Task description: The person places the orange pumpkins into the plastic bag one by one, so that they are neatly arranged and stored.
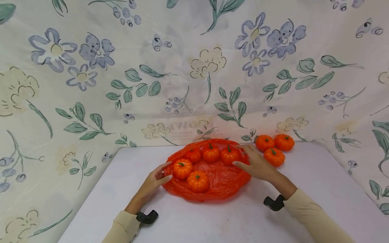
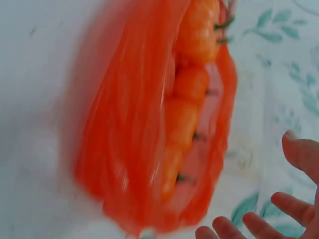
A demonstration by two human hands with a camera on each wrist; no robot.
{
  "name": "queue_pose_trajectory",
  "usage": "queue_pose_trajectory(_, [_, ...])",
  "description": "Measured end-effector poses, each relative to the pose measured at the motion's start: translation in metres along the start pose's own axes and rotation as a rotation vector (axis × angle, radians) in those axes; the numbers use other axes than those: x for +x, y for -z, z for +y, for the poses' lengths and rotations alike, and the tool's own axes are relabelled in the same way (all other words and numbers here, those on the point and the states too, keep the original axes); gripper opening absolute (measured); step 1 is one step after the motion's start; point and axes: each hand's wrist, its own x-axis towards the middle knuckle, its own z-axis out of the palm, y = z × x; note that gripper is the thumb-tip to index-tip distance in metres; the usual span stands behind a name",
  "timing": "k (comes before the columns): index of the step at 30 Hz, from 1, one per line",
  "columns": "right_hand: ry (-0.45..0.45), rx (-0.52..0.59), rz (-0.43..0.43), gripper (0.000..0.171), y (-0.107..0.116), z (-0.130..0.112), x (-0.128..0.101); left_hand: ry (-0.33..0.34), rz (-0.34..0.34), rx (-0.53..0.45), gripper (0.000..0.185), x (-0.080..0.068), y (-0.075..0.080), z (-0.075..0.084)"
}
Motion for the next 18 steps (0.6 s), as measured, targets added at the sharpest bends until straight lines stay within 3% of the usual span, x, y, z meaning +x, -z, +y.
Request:
queue_pose_trajectory(6, [-0.146, -0.076, 0.097, 0.065, 0.029, 0.027, -0.013, -0.006, -0.007, -0.01, 0.061, 0.0, 0.0, -0.001])
queue_pose_trajectory(10, [-0.221, -0.117, 0.112, 0.069, 0.042, 0.048, -0.019, -0.004, 0.005, -0.007, 0.061, 0.0, -0.001, -0.003])
queue_pose_trajectory(18, [-0.268, -0.108, 0.107, 0.08, 0.054, 0.078, -0.024, -0.008, 0.02, -0.001, 0.06, 0.001, 0.0, -0.002])
